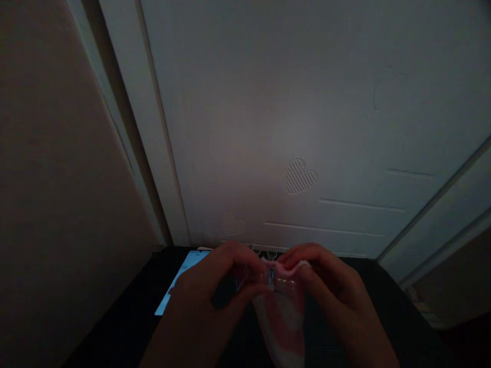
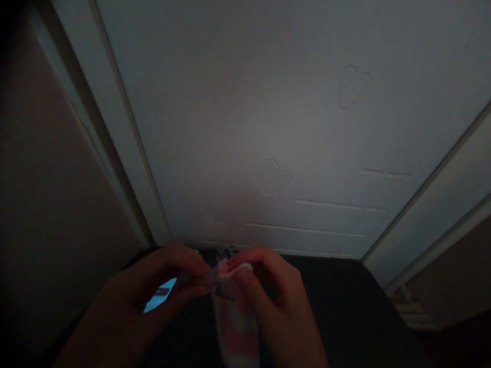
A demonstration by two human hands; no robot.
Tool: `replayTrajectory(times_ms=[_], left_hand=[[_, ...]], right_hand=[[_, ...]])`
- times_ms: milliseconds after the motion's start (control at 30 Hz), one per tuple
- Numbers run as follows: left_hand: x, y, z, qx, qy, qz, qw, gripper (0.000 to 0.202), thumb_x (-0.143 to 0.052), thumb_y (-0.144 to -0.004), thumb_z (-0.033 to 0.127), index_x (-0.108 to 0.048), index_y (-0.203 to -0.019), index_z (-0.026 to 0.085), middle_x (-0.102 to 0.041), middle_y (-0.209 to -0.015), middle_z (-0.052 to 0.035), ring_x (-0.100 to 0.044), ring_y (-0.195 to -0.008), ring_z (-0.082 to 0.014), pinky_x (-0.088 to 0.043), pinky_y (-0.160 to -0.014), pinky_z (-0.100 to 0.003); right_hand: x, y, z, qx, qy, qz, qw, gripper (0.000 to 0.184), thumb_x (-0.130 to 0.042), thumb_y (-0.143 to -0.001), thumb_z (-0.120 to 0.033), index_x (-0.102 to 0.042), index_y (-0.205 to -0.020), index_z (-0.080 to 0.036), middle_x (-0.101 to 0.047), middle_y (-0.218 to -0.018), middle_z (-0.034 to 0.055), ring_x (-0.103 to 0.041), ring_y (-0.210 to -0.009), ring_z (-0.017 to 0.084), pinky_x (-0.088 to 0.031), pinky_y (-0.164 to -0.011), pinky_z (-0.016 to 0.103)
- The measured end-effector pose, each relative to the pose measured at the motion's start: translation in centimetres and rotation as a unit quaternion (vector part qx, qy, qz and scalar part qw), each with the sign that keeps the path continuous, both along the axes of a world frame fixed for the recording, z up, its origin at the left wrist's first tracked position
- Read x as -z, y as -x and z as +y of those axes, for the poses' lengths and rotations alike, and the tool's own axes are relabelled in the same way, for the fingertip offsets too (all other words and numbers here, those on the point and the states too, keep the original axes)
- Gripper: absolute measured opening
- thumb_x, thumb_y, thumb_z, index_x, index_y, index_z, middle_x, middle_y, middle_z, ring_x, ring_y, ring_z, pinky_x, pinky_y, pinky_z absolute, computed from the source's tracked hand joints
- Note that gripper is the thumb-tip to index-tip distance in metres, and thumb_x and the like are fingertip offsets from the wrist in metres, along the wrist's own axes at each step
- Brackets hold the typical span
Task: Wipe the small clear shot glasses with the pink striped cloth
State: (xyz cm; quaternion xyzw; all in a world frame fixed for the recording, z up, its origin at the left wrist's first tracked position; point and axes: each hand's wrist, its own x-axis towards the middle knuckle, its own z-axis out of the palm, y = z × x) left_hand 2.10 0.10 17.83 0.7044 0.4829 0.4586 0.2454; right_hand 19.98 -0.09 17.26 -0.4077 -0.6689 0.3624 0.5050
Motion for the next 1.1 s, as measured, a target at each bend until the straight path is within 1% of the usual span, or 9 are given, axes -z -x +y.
replayTrajectory(times_ms=[67, 233, 400, 500, 600, 733, 900, 967, 1100], left_hand=[[0.0, 0.0, 0.0, -0.006, -0.008, 0.016, 1.000, 0.005, -0.065, -0.073, 0.026, -0.062, -0.076, 0.024, -0.066, -0.074, 0.0023, -0.061, -0.069, -0.0144, -0.048, -0.063, -0.022], [0.2, 0.1, 0.3, -0.010, -0.008, 0.034, 0.999, 0.003, -0.063, -0.075, 0.026, -0.061, -0.077, 0.024, -0.066, -0.073, 0.0029, -0.061, -0.067, -0.0139, -0.048, -0.063, -0.021], [0.2, -0.1, 0.5, 0.008, -0.004, 0.044, 0.999, 0.004, -0.063, -0.075, 0.027, -0.062, -0.077, 0.024, -0.067, -0.076, 0.0023, -0.062, -0.069, -0.0145, -0.048, -0.064, -0.022], [0.4, -0.3, 0.4, 0.008, -0.010, 0.048, 0.999, 0.004, -0.063, -0.075, 0.027, -0.063, -0.078, 0.024, -0.067, -0.077, 0.0018, -0.062, -0.071, -0.0157, -0.048, -0.064, -0.023], [0.4, -0.4, 0.3, 0.002, -0.026, 0.043, 0.999, 0.003, -0.064, -0.073, 0.024, -0.063, -0.076, 0.025, -0.067, -0.076, 0.0022, -0.062, -0.071, -0.0153, -0.048, -0.063, -0.022], [0.4, -0.5, 0.4, -0.021, -0.029, 0.003, 0.999, 0.003, -0.065, -0.072, 0.025, -0.063, -0.074, 0.024, -0.067, -0.075, 0.0026, -0.062, -0.068, -0.0144, -0.049, -0.063, -0.022], [0.3, -0.4, 0.4, -0.035, -0.006, -0.081, 0.996, 0.009, -0.068, -0.069, 0.024, -0.061, -0.073, 0.023, -0.066, -0.072, 0.0031, -0.063, -0.067, -0.0141, -0.050, -0.062, -0.021], [0.2, -0.6, 0.2, -0.034, 0.002, -0.101, 0.994, 0.009, -0.069, -0.068, 0.023, -0.060, -0.072, 0.023, -0.066, -0.070, 0.0036, -0.063, -0.066, -0.0135, -0.050, -0.063, -0.021], [-0.2, -1.4, -0.2, -0.059, -0.012, -0.140, 0.988, 0.011, -0.069, -0.067, 0.021, -0.058, -0.065, 0.022, -0.064, -0.070, 0.0043, -0.062, -0.067, -0.0127, -0.050, -0.063, -0.020]], right_hand=[[0.0, 0.0, 0.1, 0.004, 0.012, 0.005, 1.000, 0.016, -0.050, -0.088, -0.030, -0.065, -0.088, -0.023, -0.068, -0.090, 0.0003, -0.063, -0.086, 0.015, -0.048, -0.073, 0.022], [0.0, -0.3, 0.0, 0.026, 0.009, 0.029, 0.999, 0.034, -0.036, -0.094, -0.030, -0.068, -0.087, -0.023, -0.069, -0.092, 0.0017, -0.063, -0.090, 0.015, -0.048, -0.074, 0.022], [0.0, -0.1, 0.3, 0.025, 0.023, 0.044, 0.998, 0.020, -0.050, -0.088, -0.030, -0.065, -0.078, -0.020, -0.068, -0.084, 0.0012, -0.063, -0.080, 0.014, -0.048, -0.070, 0.022], [0.0, -0.1, 0.5, 0.028, 0.026, 0.042, 0.998, 0.019, -0.052, -0.087, -0.029, -0.062, -0.075, -0.019, -0.067, -0.081, 0.0014, -0.062, -0.076, 0.013, -0.047, -0.068, 0.022], [0.1, -0.3, 0.5, 0.017, 0.023, 0.053, 0.998, 0.016, -0.055, -0.085, -0.027, -0.060, -0.072, -0.019, -0.066, -0.086, 0.0015, -0.062, -0.079, 0.014, -0.047, -0.070, 0.023], [0.2, -0.3, 0.3, 0.004, 0.029, 0.059, 0.998, 0.004, -0.057, -0.082, -0.024, -0.060, -0.083, -0.022, -0.065, -0.097, 0.0019, -0.061, -0.089, 0.016, -0.048, -0.075, 0.026], [0.2, 0.1, 0.1, 0.009, 0.036, 0.036, 0.999, 0.013, -0.058, -0.082, -0.026, -0.061, -0.095, -0.028, -0.065, -0.097, -0.0015, -0.061, -0.088, 0.015, -0.047, -0.074, 0.024], [0.2, 0.1, 0.0, 0.010, 0.029, 0.027, 0.999, 0.014, -0.057, -0.084, -0.027, -0.062, -0.097, -0.030, -0.065, -0.096, -0.0026, -0.061, -0.087, 0.014, -0.047, -0.073, 0.023], [0.1, 0.0, -0.1, 0.008, 0.022, 0.025, 0.999, 0.013, -0.054, -0.086, -0.030, -0.062, -0.096, -0.030, -0.066, -0.095, -0.0033, -0.062, -0.088, 0.013, -0.047, -0.074, 0.021]])
